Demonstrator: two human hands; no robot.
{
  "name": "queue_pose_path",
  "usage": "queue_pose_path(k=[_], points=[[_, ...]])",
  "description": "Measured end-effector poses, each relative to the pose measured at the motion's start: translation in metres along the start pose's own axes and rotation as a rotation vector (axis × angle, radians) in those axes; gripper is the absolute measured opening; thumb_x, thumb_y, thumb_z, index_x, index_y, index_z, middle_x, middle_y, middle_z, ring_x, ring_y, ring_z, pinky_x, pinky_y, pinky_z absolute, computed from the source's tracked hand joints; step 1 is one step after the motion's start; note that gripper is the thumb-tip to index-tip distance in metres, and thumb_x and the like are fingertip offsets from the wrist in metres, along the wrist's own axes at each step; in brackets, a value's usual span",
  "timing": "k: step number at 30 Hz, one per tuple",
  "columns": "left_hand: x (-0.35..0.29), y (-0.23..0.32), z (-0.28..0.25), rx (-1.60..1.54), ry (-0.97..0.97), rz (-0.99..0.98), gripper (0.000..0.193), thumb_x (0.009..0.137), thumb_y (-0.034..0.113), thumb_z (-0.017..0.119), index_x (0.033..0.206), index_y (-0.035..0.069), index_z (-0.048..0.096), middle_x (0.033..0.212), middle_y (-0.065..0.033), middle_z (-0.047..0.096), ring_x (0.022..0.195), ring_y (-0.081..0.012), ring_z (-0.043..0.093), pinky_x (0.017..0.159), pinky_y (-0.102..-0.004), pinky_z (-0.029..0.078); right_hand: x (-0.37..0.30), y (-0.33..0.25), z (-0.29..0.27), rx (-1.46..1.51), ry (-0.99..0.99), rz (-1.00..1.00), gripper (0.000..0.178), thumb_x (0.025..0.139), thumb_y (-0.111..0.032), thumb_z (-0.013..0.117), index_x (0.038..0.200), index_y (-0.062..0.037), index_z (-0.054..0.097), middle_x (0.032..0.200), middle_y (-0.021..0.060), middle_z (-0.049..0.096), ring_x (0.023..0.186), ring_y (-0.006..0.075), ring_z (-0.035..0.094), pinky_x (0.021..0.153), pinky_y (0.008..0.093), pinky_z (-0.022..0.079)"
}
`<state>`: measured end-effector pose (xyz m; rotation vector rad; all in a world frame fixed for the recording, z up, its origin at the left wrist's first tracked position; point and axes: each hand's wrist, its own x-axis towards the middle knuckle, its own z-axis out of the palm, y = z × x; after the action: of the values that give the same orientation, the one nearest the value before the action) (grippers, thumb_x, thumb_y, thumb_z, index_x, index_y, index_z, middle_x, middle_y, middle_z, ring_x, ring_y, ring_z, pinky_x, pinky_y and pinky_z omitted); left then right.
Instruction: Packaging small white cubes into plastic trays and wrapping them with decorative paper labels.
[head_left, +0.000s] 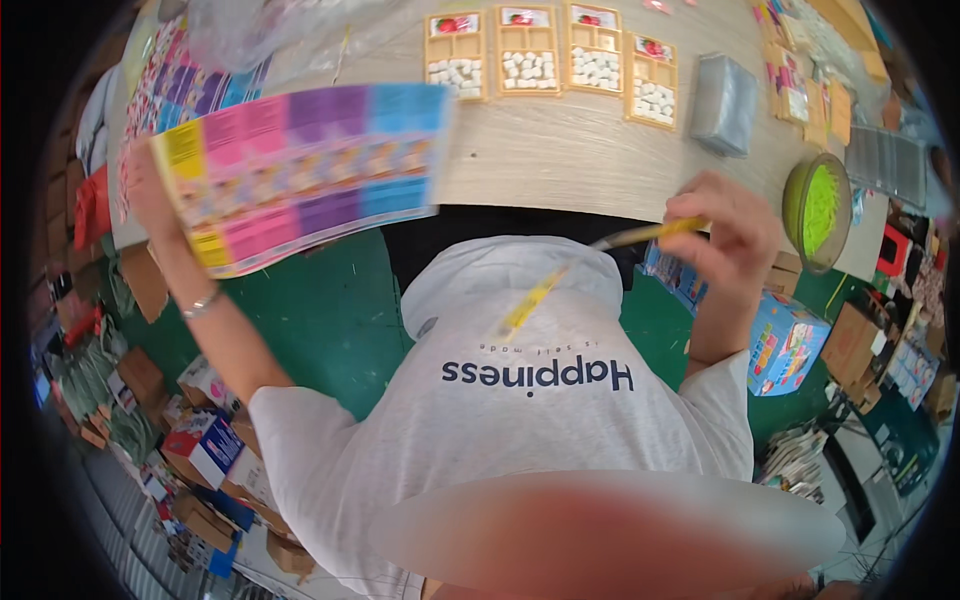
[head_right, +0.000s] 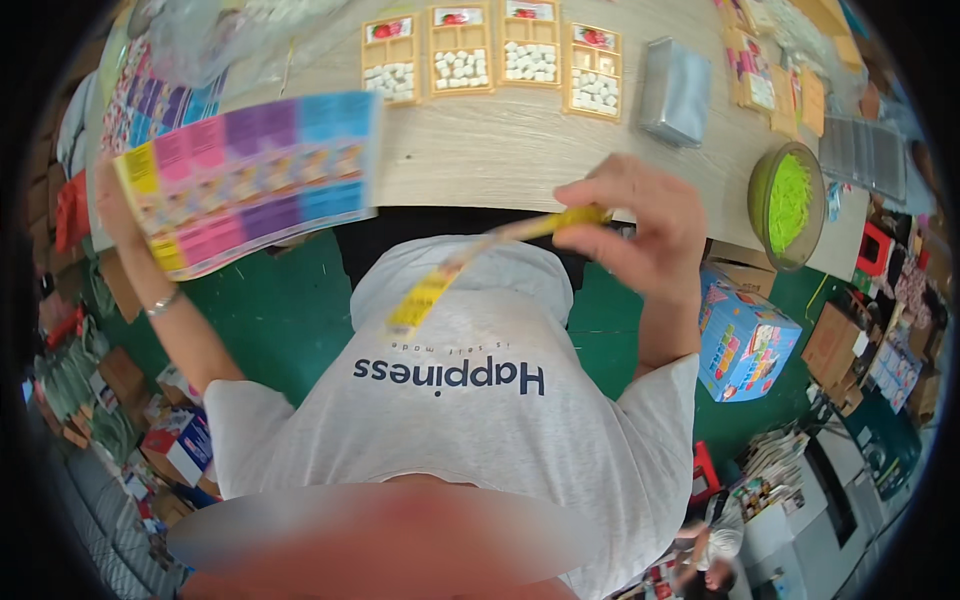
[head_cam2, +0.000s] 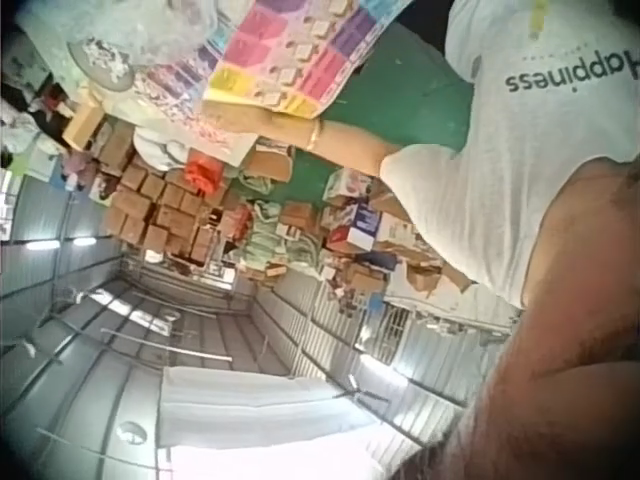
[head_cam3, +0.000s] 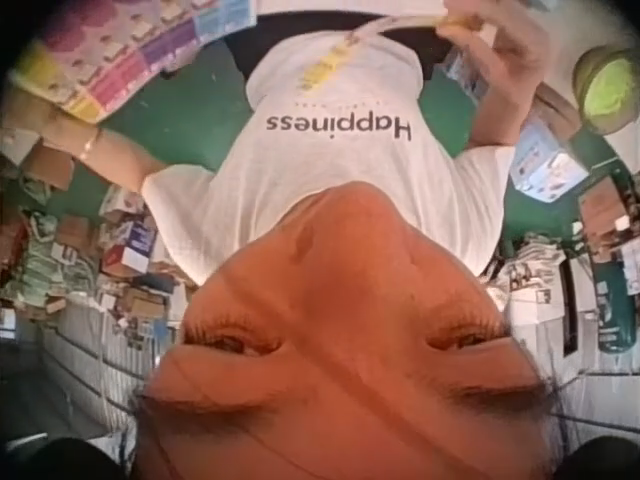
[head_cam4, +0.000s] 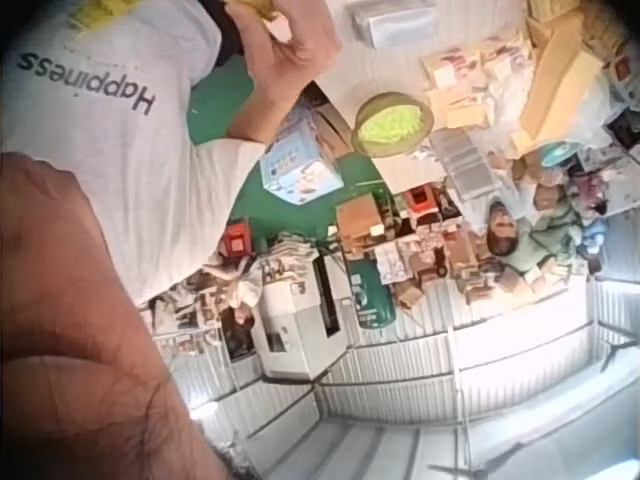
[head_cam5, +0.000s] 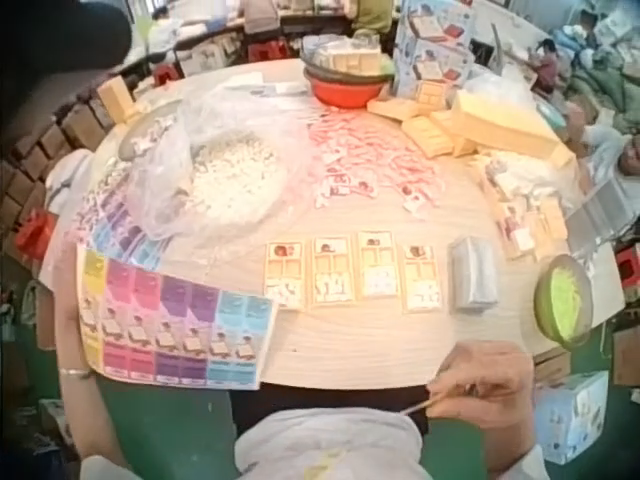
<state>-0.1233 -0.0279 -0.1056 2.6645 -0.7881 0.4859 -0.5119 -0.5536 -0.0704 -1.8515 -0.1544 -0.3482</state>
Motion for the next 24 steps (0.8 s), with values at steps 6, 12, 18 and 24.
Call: queue_pose_path(k=[6,12,18,24], points=[[0.096,-0.095,0.020,0.174,-0.214,-0.338,0.044,0.098,0.032,0.061,0.132,0.004,0.058,0.126,-0.0185,0.064,0.112,-0.0322,0.063,0.099,-0.0394,0.048,-0.013,0.024,-0.043,0.131,0.141,0.193,0.014,0.076,-0.001,0.077,0.086,0.0007,0.068,0.080,0.0065,0.063,0.074,0.0161,0.056,0.065,0.0294,0.041],[0.082,0.315,0.099,-0.764,-0.473,0.261,0.056,0.083,0.017,0.075,0.136,0.007,0.060,0.136,-0.0145,0.062,0.126,-0.0252,0.057,0.107,-0.0370,0.042,-0.028,0.041,-0.061,0.197,0.494,0.534,0.009,0.086,-0.004,0.074,0.092,-0.0027,0.068,0.084,-0.0014,0.065,0.070,0.0028,0.057,0.058,0.0175,0.044],[0.048,0.521,0.167,-1.090,-1.016,0.111,0.036,0.078,0.032,0.084,0.100,0.005,0.073,0.081,-0.0089,0.071,0.074,-0.0164,0.067,0.070,-0.0319,0.053,-0.039,0.067,-0.116,0.135,0.690,0.586,0.013,0.086,-0.007,0.075,0.095,-0.0011,0.070,0.081,0.0002,0.067,0.065,0.0048,0.058,0.057,0.0193,0.045],[0.064,0.582,0.250,-1.038,-0.888,-0.016,0.033,0.079,0.035,0.082,0.089,0.004,0.075,0.073,-0.0097,0.070,0.066,-0.0151,0.066,0.063,-0.0325,0.051,-0.035,0.147,-0.172,0.098,0.868,0.686,0.021,0.083,-0.017,0.081,0.093,-0.0004,0.073,0.077,-0.0001,0.066,0.063,0.0037,0.054,0.055,0.0194,0.042]])
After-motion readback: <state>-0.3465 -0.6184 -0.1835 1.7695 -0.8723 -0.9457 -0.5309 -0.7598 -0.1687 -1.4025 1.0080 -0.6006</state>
